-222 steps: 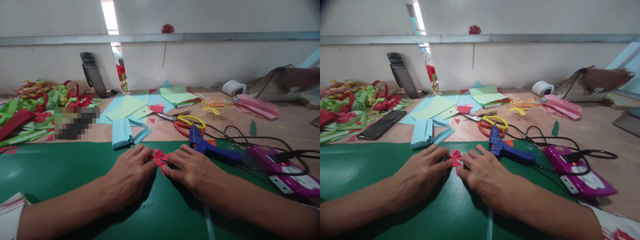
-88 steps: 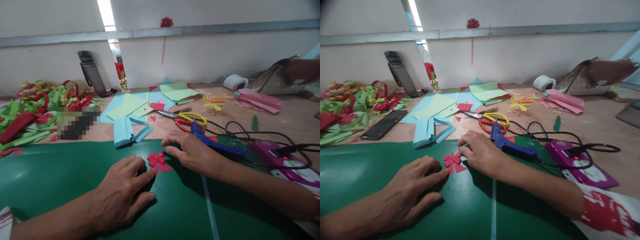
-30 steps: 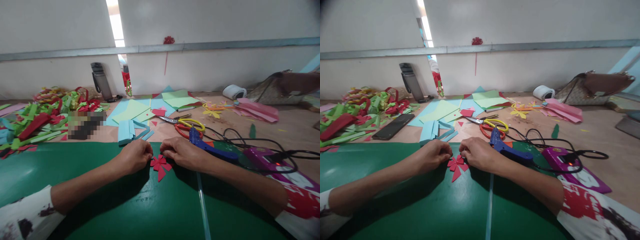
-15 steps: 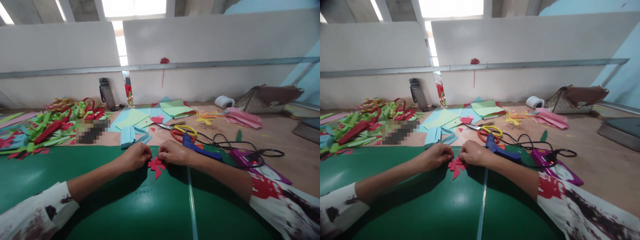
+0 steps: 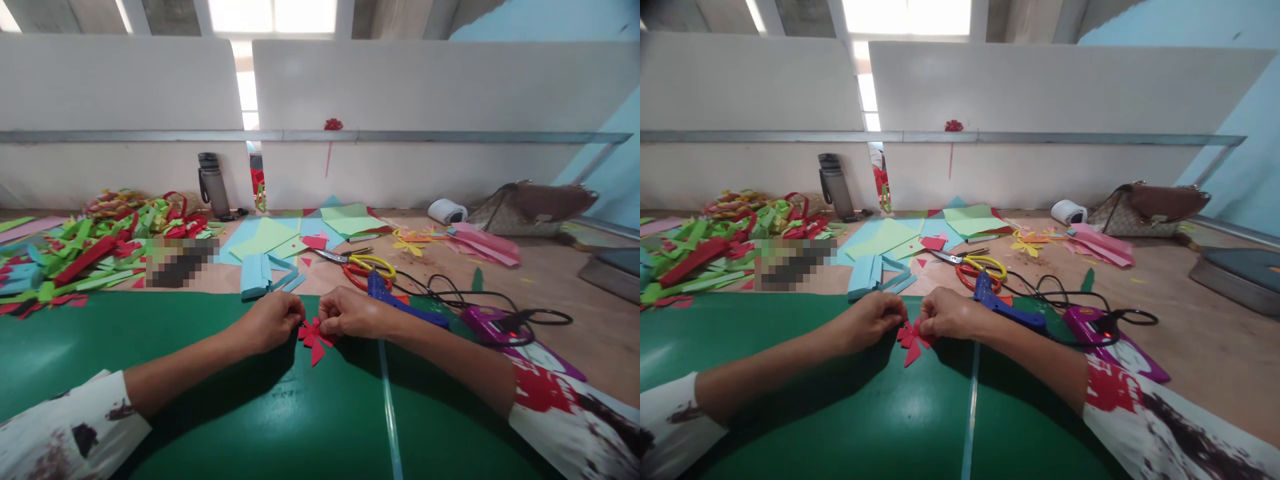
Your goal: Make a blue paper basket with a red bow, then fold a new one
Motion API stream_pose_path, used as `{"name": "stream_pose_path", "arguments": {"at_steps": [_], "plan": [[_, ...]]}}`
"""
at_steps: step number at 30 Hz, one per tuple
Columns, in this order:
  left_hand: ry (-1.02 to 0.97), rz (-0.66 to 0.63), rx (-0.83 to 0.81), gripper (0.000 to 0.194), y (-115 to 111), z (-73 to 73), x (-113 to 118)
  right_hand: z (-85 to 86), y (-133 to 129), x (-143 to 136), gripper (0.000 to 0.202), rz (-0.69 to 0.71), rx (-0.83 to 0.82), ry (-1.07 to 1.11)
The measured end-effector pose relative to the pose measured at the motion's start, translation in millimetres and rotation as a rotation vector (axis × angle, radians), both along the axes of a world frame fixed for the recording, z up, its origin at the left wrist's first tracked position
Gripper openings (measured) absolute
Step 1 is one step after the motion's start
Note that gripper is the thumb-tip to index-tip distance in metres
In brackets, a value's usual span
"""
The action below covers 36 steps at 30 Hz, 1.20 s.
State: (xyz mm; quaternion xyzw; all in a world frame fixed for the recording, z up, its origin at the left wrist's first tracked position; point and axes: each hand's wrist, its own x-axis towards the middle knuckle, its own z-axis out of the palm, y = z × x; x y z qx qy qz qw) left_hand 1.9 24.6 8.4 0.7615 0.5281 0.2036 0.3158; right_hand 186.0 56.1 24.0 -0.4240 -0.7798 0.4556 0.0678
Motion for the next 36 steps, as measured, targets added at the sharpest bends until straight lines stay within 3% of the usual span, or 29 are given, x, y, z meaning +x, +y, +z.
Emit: {"name": "stream_pose_path", "arguments": {"at_steps": [7, 13, 17, 21, 28, 32, 36], "plan": [[-0.246, 0.102, -0.117, 0.007, 2, 2.3, -2, 0.4, 0, 3, 0.007, -0.059, -0.075, 0.078], [-0.585, 0.180, -0.291, 0.045, 6, 5.8, -6, -1.7, -3, 5, 0.010, -0.181, -0.051, 0.225], [-0.717, 0.141, -0.454, 0.051, 3, 6.6, -2, -1.4, -6, 4, 0.012, -0.251, -0.004, 0.291], [-0.766, 0.114, -0.547, 0.049, 0, 7.6, 5, -4.6, -7, 4, 0.011, -0.280, 0.024, 0.301], [-0.769, 0.106, -0.562, 0.036, -2, 2.0, 8, -7.1, -9, 4, 0.006, -0.296, 0.162, 0.264], [-0.778, 0.083, -0.576, 0.032, -1, -0.8, 8, -4.7, -12, 3, 0.037, -0.328, 0.314, 0.290], [-0.788, 0.061, -0.600, 0.029, -1, -1.7, 9, -4.2, -15, 1, 0.032, -0.276, 0.269, 0.304]]}}
